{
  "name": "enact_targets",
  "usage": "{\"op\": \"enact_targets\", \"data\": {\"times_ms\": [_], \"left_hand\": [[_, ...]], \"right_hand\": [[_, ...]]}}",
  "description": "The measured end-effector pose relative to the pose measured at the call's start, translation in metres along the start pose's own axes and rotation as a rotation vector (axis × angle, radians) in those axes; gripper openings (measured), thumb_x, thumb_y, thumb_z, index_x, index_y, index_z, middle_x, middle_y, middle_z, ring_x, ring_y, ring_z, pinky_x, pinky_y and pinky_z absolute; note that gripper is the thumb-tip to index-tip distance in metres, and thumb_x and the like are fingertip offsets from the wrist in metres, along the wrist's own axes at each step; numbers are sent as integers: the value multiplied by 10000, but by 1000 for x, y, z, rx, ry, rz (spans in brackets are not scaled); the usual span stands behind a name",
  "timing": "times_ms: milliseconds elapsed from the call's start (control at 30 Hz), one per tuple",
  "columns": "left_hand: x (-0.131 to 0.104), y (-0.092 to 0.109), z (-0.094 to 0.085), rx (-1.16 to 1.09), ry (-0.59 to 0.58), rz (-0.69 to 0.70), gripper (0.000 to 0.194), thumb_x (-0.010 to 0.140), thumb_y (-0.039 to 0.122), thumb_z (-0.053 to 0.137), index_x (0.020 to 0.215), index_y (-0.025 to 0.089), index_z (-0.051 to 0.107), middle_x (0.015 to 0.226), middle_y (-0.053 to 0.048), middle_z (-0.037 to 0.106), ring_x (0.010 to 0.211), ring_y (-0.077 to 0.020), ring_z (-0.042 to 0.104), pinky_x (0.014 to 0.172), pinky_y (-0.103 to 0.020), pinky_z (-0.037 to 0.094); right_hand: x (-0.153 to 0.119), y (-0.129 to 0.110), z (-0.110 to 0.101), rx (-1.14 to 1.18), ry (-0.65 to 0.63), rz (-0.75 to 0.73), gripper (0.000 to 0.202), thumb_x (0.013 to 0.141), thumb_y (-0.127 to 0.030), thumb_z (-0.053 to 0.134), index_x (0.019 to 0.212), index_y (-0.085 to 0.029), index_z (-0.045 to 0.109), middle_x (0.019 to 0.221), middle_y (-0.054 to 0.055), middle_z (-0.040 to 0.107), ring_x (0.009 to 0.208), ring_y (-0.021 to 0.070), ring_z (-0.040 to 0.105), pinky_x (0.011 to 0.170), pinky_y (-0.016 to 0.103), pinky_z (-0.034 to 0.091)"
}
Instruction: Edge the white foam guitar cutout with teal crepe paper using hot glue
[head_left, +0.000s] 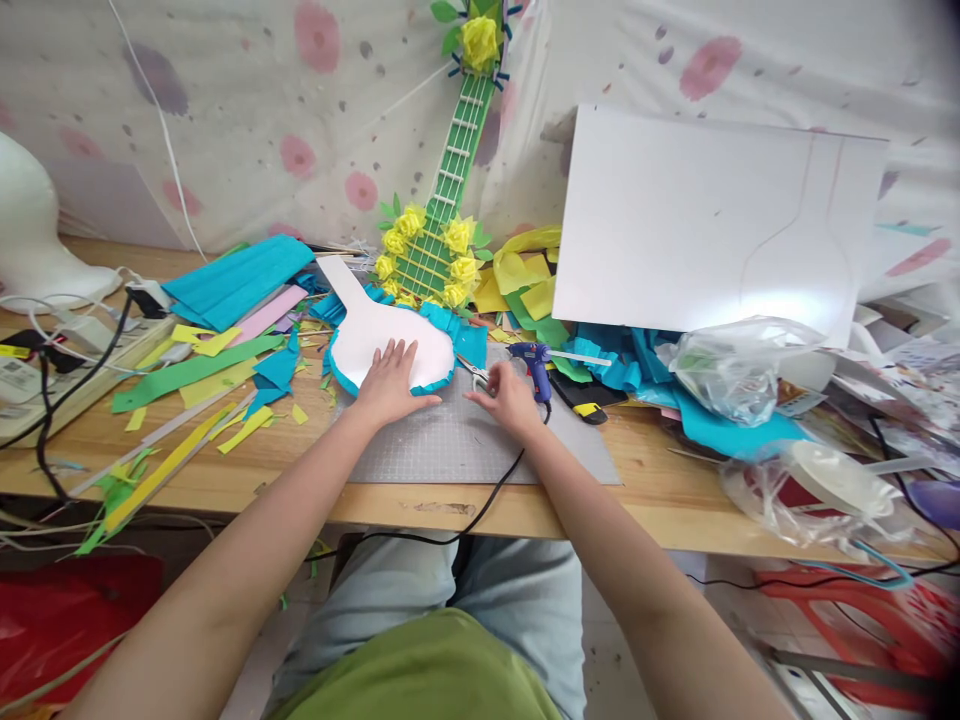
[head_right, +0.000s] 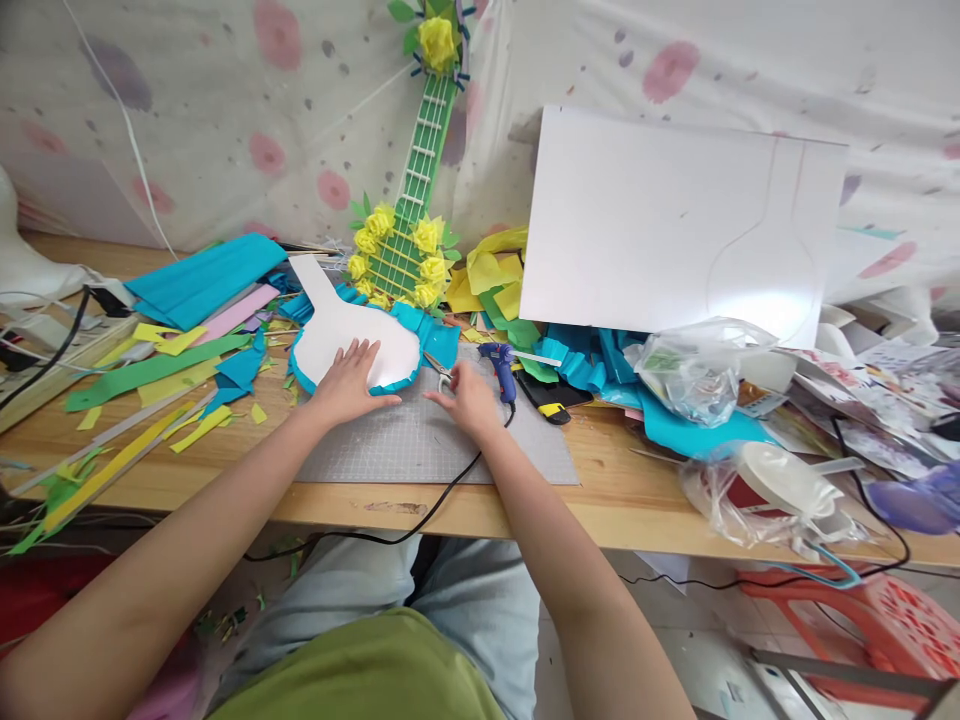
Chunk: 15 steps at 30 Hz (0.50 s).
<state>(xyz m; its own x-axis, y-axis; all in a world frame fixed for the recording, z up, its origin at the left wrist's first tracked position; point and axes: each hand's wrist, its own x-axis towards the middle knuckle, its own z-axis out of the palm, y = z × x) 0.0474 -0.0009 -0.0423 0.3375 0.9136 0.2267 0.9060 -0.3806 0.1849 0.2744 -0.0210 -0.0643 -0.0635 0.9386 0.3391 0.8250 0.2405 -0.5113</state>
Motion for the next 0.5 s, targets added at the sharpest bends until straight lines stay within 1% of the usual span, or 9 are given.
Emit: {"op": "enact_targets", "data": {"times_ms": [67, 133, 200, 333, 500], "left_hand": [[1, -1, 4, 6, -6, -5, 973, 694, 638, 539, 1406, 79, 185, 1457, -210, 233, 1361, -325, 165, 1089, -476, 165], [2, -4, 8, 5, 0, -4, 936, 717, 626, 518, 1405, 82, 191, 1448, -198, 266, 1354, -318, 197, 1086, -468, 174], [2, -7, 10, 7, 5, -1, 917, 728, 623, 503, 1401, 76, 206, 1438, -190, 293, 1348, -311, 218, 1088, -457, 176], [1, -5, 9, 17, -10, 3, 880, 761, 615, 454, 1397, 55, 216, 1438, -181, 300, 1348, -300, 223, 1096, -450, 164], [-2, -2, 9, 13, -21, -15, 875, 787, 578, 433, 1425, 65, 125, 1465, -158, 246, 1361, -289, 188, 1102, -437, 152]], "right_hand": [[10, -11, 14, 55, -78, -53, 456, 726, -523, 587, 965, -198, 373, 825, 30, 600, 714, 174, 568, 607, 266, 370], [18, -17, 25, 66, -89, -60, 492, 713, -509, 607, 991, -193, 354, 849, 41, 612, 735, 182, 583, 599, 264, 368], [24, -19, 32, 67, -80, -44, 492, 706, -501, 618, 980, -194, 348, 830, 36, 617, 740, 187, 591, 591, 264, 365], [29, -20, 35, 111, -94, 7, 458, 695, -491, 622, 915, -210, 336, 785, 7, 609, 713, 175, 588, 584, 262, 361], [33, -23, 36, 249, -160, 83, 479, 629, -486, 656, 822, -231, 299, 736, -41, 552, 665, 145, 558, 589, 259, 372]]}}
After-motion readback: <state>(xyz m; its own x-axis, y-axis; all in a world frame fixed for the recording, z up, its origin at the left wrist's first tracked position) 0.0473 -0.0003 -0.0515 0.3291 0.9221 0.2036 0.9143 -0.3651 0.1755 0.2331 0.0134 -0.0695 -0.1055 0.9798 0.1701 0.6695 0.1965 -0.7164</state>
